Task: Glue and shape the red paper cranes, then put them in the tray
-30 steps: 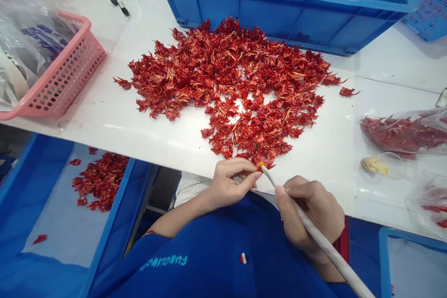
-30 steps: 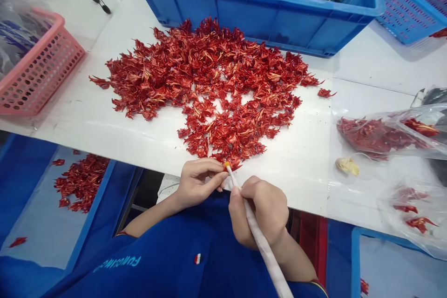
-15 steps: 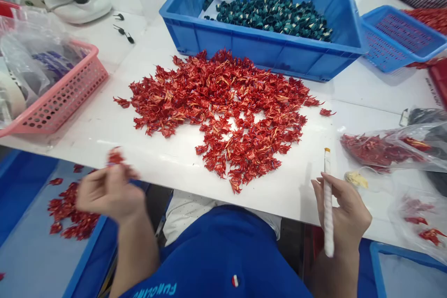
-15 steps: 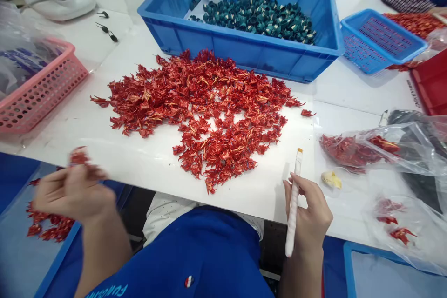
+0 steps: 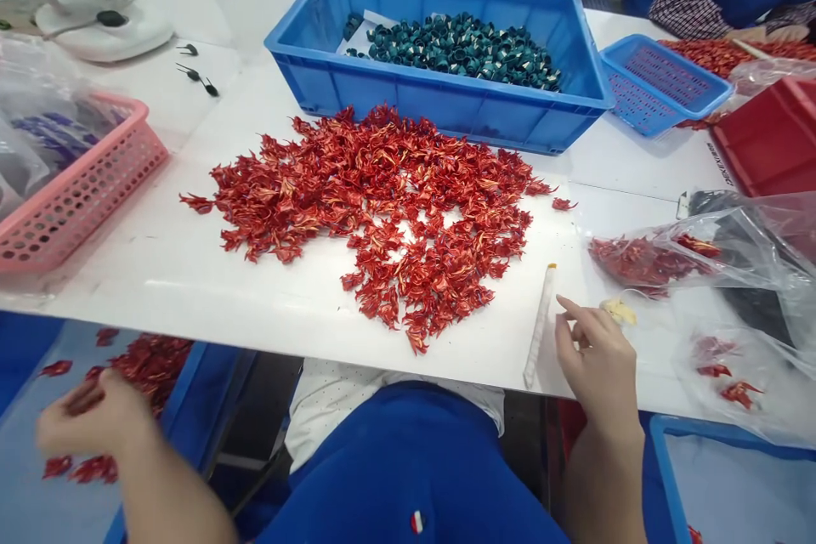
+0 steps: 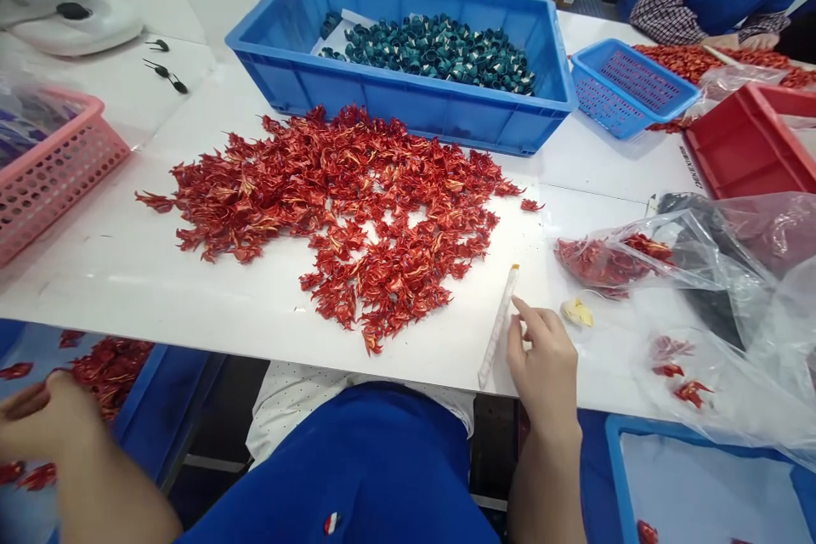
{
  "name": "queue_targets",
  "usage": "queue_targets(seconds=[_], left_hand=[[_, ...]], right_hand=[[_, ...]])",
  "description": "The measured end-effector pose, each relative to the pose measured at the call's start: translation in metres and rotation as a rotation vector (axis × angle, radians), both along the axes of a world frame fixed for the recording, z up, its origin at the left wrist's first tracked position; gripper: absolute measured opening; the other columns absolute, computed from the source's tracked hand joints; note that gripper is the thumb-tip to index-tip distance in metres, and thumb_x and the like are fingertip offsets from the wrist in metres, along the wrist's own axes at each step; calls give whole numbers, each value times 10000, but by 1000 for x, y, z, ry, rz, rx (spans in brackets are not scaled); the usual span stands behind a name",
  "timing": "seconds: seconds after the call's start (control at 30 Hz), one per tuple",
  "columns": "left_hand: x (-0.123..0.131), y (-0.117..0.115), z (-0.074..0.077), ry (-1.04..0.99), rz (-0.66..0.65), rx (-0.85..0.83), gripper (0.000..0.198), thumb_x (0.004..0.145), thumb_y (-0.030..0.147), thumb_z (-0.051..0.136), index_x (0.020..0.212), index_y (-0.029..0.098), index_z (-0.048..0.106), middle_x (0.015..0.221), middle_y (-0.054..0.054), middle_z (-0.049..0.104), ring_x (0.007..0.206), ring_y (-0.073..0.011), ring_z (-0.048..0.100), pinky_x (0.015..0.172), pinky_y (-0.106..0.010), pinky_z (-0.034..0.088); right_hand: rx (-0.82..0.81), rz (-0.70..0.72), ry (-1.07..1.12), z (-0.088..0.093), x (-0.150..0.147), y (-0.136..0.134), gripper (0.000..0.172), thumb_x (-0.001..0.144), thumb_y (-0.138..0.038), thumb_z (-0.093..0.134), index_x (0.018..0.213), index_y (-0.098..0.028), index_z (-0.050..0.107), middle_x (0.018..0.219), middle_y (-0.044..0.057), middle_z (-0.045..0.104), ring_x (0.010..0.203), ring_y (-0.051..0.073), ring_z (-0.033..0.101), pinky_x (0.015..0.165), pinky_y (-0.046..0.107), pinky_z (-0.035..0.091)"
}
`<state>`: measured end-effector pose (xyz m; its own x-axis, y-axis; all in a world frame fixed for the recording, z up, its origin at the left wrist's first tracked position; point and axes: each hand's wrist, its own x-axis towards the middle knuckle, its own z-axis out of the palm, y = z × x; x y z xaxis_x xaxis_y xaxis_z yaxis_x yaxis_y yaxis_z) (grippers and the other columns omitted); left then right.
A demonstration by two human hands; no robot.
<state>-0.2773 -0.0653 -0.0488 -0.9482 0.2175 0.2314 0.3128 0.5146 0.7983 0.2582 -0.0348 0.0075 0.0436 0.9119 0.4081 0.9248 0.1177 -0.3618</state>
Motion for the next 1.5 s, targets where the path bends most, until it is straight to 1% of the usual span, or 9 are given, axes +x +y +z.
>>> queue_targets(seconds=[0.07, 0.2, 0.43, 0.6, 0.7, 0.93, 1.07, 1.27, 1.5], left_hand=[[13, 17, 2, 40, 321, 0, 365, 397, -157, 499, 457, 160, 328, 374, 122, 254, 382, -42, 283, 437, -179, 284], [57, 47, 11, 80, 235, 316, 330, 460, -112, 555, 538, 176, 415, 421, 123, 391, 375, -70, 450, 389, -178, 364], [175, 44, 29, 78, -639, 567, 73, 718, 180, 700, 754, 124, 671, 586, 9, 650, 405, -100, 561, 388, -220, 466], [240, 33, 45, -242, -1261, 466, 36, 794, 148, 688, 823, 156, 707, 714, -24, 702, 540, -100, 642, 499, -197, 542], [264, 31, 52, -614, -1460, 330, 166, 808, 234, 706, 949, 147, 712, 867, -93, 741, 719, -160, 714, 583, -222, 588], [278, 32, 51, -1243, -1402, 97, 478, 700, 422, 817, 1054, 120, 709, 864, -97, 757, 797, -197, 729, 733, -283, 611], [270, 35, 49, -1338, -1366, 134, 475, 680, 453, 830, 1004, 125, 714, 808, -78, 756, 716, -191, 724, 711, -308, 609], [260, 37, 58, -1450, -1518, 73, 444, 730, 447, 799, 1025, 123, 724, 711, -58, 732, 633, -166, 695, 638, -278, 577], [266, 37, 59, -1496, -1446, 124, 482, 748, 444, 789, 1098, 140, 657, 689, -11, 691, 580, -121, 667, 597, -221, 543]], right_hand=[[-12, 69, 123, 7, -19, 5, 198, 908, -241, 578, 1066, -181, 680, 801, 31, 636, 546, 119, 538, 523, 272, 485], [-76, 245, 215, 6, -53, 19, 268, 908, -278, 608, 1155, -179, 637, 1026, 97, 679, 715, 160, 621, 539, 285, 520], [-27, 250, 346, -3, -63, 21, 185, 874, -221, 656, 1059, -218, 644, 877, 39, 644, 641, 143, 559, 606, 315, 532], [75, 226, 537, 8, -78, 8, 266, 803, -177, 743, 1038, -232, 632, 819, -5, 585, 640, 127, 545, 623, 307, 522], [125, 276, 523, 12, -93, 3, 290, 795, -126, 742, 1039, -240, 637, 804, -6, 574, 649, 127, 548, 615, 301, 526], [199, 386, 448, 10, -118, -1, 387, 830, -36, 653, 1145, -260, 621, 839, 14, 582, 634, 116, 545, 535, 259, 510], [27, 452, 638, 14, -115, -3, 457, 810, -26, 661, 1191, -277, 630, 873, 12, 583, 680, 118, 560, 599, 270, 523], [-320, 367, 1064, 15, -104, -4, 217, 858, -165, 671, 1028, -284, 733, 820, 13, 631, 703, 128, 605, 583, 250, 514], [-309, 361, 1358, 2, -109, -4, 104, 782, -207, 775, 846, -288, 758, 790, 5, 679, 656, 118, 636, 540, 235, 530]])
